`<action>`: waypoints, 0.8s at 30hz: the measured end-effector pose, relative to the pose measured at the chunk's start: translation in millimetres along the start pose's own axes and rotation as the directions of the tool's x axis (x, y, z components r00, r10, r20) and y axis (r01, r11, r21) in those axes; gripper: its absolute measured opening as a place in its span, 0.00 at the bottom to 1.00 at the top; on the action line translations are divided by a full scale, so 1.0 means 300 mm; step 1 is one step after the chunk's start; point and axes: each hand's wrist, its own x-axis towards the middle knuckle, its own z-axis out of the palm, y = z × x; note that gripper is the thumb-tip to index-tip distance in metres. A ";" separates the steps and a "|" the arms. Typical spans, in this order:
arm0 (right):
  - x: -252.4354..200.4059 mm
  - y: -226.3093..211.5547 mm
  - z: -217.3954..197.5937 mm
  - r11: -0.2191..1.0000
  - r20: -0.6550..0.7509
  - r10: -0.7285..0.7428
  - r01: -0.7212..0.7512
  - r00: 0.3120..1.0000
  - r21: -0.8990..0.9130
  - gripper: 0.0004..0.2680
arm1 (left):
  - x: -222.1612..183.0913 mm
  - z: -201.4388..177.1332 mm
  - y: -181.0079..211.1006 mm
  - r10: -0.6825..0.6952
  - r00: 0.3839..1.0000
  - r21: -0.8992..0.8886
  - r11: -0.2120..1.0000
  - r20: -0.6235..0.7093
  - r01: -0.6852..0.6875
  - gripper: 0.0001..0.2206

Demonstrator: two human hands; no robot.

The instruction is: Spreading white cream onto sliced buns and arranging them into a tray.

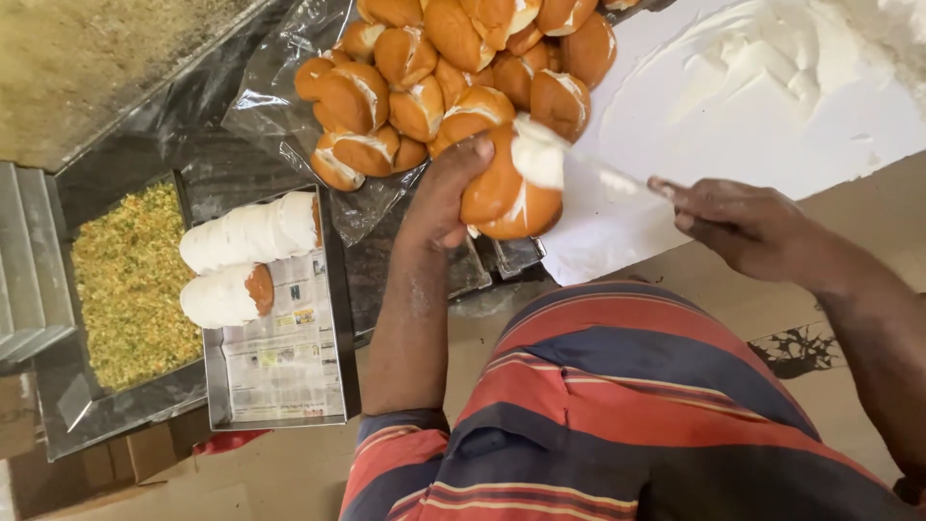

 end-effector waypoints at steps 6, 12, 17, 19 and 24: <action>0.019 -0.141 0.020 0.884 0.107 0.096 -0.036 0.990 -0.466 0.12 | 0.034 -0.007 0.020 -0.014 0.983 -0.068 0.998 -0.180 0.002 0.23; 0.012 -0.059 0.094 0.964 0.024 -0.119 0.121 0.993 -0.235 0.17 | 0.050 0.040 0.006 -0.016 0.988 -0.309 0.950 -0.157 -0.034 0.22; 0.140 -0.134 0.106 0.819 -0.040 0.261 -0.200 0.965 0.537 0.21 | 0.090 0.112 -0.084 -0.079 0.996 -0.484 0.871 0.037 0.087 0.24; 0.173 -0.122 0.131 0.831 -0.095 0.263 -0.176 0.960 0.528 0.22 | 0.108 0.105 -0.109 -0.079 0.991 -0.568 0.814 0.104 0.124 0.26; 0.028 0.013 0.113 0.955 -0.191 -0.013 -0.044 0.982 -0.293 0.17 | 0.113 0.055 -0.066 -0.040 0.999 -0.630 0.776 0.004 0.034 0.26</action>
